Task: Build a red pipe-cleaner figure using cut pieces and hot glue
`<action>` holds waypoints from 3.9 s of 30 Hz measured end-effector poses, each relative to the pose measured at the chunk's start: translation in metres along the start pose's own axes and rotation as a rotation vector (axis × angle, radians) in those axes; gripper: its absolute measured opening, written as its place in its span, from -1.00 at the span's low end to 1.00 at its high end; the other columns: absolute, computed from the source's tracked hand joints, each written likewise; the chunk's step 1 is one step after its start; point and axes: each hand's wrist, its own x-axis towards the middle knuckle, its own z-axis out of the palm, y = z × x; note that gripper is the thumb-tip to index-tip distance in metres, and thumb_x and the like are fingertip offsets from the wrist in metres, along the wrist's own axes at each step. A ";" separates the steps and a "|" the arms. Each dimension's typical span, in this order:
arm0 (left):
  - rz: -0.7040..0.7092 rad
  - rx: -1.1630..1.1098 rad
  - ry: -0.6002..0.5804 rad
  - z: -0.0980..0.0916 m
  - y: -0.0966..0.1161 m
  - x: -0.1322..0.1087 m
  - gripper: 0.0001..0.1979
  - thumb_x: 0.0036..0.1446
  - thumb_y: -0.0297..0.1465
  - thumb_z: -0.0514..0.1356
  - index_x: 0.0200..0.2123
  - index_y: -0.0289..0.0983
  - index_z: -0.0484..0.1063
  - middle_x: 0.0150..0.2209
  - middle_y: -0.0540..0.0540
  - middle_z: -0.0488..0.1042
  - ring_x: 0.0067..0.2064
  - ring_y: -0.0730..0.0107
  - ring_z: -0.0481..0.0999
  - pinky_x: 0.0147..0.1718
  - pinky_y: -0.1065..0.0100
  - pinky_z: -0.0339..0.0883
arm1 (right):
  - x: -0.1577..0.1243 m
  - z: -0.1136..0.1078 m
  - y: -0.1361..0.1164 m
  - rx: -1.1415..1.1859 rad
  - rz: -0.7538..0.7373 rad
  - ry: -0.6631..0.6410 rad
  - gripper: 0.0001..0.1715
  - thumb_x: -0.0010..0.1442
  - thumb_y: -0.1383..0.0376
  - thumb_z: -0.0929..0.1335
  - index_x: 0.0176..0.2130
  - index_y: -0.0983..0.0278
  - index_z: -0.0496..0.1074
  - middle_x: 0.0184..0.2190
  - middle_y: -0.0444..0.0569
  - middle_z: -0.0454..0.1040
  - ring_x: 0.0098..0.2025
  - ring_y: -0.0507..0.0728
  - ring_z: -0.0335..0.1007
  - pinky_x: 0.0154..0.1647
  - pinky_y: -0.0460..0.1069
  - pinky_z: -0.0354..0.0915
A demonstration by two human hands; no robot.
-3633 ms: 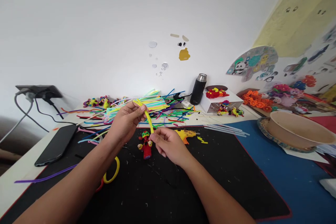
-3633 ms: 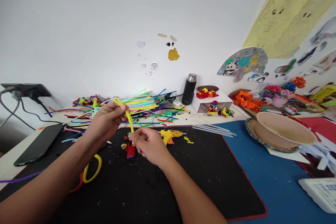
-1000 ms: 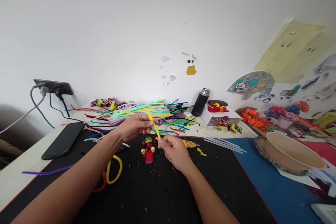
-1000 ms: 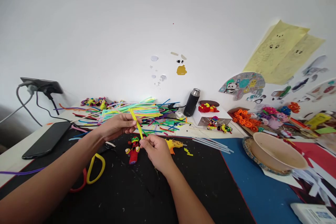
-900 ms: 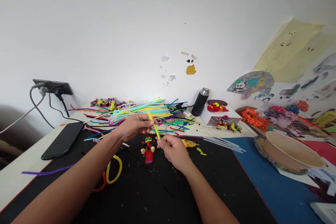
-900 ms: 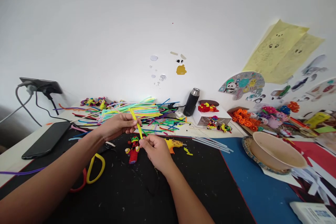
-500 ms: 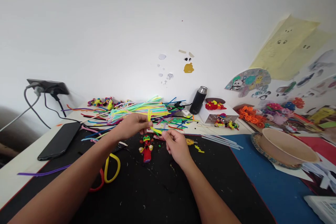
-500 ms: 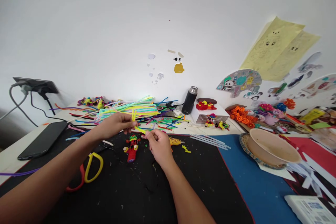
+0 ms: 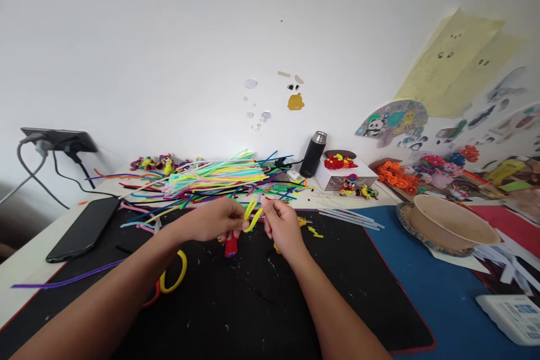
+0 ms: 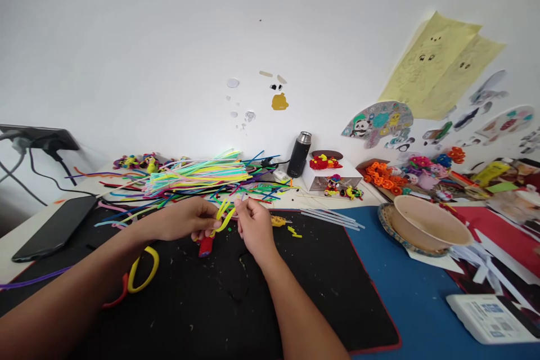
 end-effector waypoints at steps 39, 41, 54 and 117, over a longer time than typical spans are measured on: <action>0.044 -0.671 -0.122 0.013 -0.004 0.007 -0.65 0.10 -0.16 0.38 -0.46 -0.25 0.35 -0.65 0.10 0.22 -0.66 0.55 0.16 -0.68 0.48 -0.04 | -0.006 0.002 -0.011 0.463 0.165 -0.327 -0.40 0.20 -0.21 0.50 -0.30 0.27 0.46 -0.62 -0.26 0.35 -0.72 -0.11 -0.03 -0.69 -0.12 -0.25; 0.030 -0.653 -0.074 0.013 -0.004 0.008 -0.62 0.07 -0.15 0.39 -0.50 -0.24 0.30 -0.65 0.11 0.21 -0.67 0.55 0.17 -0.68 0.48 -0.08 | -0.006 0.002 -0.011 0.468 0.161 -0.338 -0.38 0.19 -0.22 0.50 -0.28 0.27 0.46 -0.60 -0.25 0.38 -0.72 -0.11 -0.01 -0.69 -0.12 -0.24; 0.037 -0.658 -0.136 0.013 -0.004 0.008 -0.55 0.09 -0.03 0.43 -0.43 -0.26 0.40 -0.65 0.09 0.25 -0.64 0.53 0.15 -0.66 0.45 -0.10 | -0.005 0.005 -0.012 0.457 0.181 -0.159 -0.45 0.10 -0.12 0.57 -0.31 0.28 0.50 -0.71 -0.32 0.26 -0.72 -0.10 -0.02 -0.69 -0.14 -0.15; 0.159 -0.466 0.047 0.004 -0.001 0.004 -0.48 0.09 0.09 0.43 -0.38 -0.30 0.55 -0.49 -0.07 0.60 -0.52 0.42 0.53 -0.55 0.46 0.34 | -0.003 0.003 -0.017 0.530 0.116 -0.049 -0.46 0.06 -0.10 0.62 -0.31 0.30 0.55 -0.73 -0.37 0.14 -0.73 -0.11 -0.06 -0.67 -0.14 -0.17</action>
